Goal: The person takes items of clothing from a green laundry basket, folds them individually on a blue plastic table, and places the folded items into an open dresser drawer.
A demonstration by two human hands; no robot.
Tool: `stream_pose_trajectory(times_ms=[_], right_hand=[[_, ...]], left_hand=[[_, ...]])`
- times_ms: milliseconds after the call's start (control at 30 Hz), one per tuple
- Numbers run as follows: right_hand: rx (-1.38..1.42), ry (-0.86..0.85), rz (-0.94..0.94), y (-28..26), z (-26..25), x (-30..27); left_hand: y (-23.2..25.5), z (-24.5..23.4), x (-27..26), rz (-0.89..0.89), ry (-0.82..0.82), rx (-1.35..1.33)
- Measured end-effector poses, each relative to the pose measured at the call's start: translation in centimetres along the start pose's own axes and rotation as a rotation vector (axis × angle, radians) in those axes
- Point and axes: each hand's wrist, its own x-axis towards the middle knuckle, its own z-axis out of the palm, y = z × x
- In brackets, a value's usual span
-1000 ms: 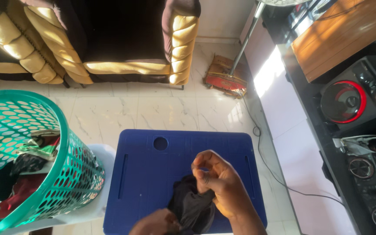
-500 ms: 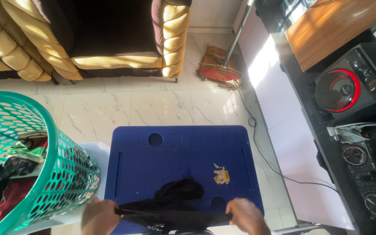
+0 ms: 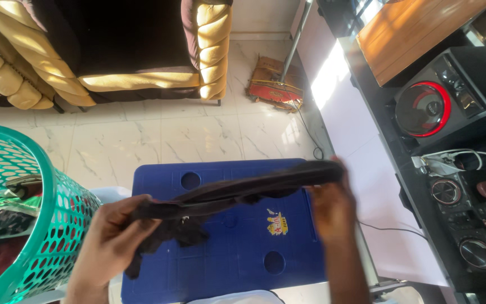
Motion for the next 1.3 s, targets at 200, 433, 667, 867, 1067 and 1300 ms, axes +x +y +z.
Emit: stream_pose_trajectory(times_ms=[200, 433, 667, 867, 1067, 1300], right_hand=[[0.306, -0.056, 0.550, 7.7, 3.8, -1.1], [-0.851, -0.159, -0.178, 4.7, 2.9, -1.3], [-0.762, -0.212, 0.676, 14.8, 2.0, -3.3], [-0.905, -0.551, 1.082, 21.5, -0.1, -8.5], [-0.906, -0.407, 0.966, 22.7, 1.3, -7.0], [-0.216, -0.178, 1.004, 20.3, 0.8, -7.9]], left_hand=[[4.7, 4.8, 0.0, -0.082, -0.121, 0.228], [4.7, 2.3, -2.3, -0.121, -0.031, 0.354], [2.5, 2.6, -3.0, -0.176, -0.056, 0.270], [1.2, 3.2, -3.1, -0.104, -0.162, 0.251], [0.8, 2.6, -3.5, -0.147, -0.264, 0.338], [-0.3, 0.2, -3.8, -0.097, -0.176, 0.314]])
